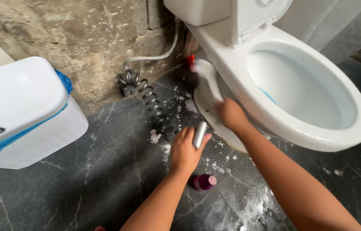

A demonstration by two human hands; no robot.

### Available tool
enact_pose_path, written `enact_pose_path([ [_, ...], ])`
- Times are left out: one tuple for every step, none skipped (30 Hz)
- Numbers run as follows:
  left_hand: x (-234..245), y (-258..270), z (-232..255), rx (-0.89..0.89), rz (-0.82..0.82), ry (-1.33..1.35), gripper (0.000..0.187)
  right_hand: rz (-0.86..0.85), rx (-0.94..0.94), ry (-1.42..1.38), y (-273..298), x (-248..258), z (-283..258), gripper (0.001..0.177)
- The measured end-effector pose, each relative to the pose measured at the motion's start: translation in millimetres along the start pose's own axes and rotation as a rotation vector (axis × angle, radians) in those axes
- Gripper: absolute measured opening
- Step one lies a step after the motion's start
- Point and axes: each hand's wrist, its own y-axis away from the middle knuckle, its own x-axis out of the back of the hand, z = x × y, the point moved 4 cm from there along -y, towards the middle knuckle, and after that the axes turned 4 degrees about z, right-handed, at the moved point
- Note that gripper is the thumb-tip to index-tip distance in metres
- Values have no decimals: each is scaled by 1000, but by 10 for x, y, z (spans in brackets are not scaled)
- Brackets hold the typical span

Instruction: The person cleans a toilet by scrubbing the lid, seat, and base with a brush, applying liquid cleaner, and rinsing surfaces with a handheld sprayer.

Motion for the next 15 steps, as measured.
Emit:
enact_pose_path([
  [23, -129, -12, -14, 30, 99, 47, -13, -168, 33, 248, 49, 384, 36],
  [61, -254, -52, -24, 56, 195, 46, 182, 56, 138, 549, 115, 563, 30],
  [97, -365, -97, -35, 83, 290, 45, 75, -132, 218, 1077, 120, 939, 39],
  [136, -497, -152, -19, 106, 398, 43, 103, -182, 259, 1467, 111, 1087, 33],
  [159, -617, -195, -3, 129, 506, 41, 44, -277, 247, 1807, 137, 1202, 33],
  [160, -674, -242, 22, 149, 615, 40, 46, -294, 359, 1884, 240, 1229, 33],
  [149, -719, -276, 20, 148, 627, 43, 50, -309, 469, 1908, 294, 1197, 34],
  [130, -752, -310, 13, 135, 636, 48, 32, -265, 463, 1768, 276, 1093, 34],
  [113, -790, -348, 7, 123, 645, 53, 14, -220, 456, 1499, 282, 974, 34],
  [73, -846, -404, 80, 103, 640, 59, 46, -195, 429, 1220, 237, 834, 33],
  [40, -925, -459, 152, 83, 633, 66, 78, -170, 401, 953, 138, 688, 33],
  [-10, -956, -501, 231, 62, 637, 74, 133, -154, 332, 711, 44, 572, 32],
  [-6, -961, -576, 323, 101, 650, 79, 188, -139, 262, 567, -57, 495, 31],
  [64, -1064, -653, 400, 150, 661, 84, 206, -120, 271, 578, -119, 474, 31],
  [144, -1151, -716, 477, 199, 671, 89, 224, -101, 281, 729, -197, 483, 32],
])
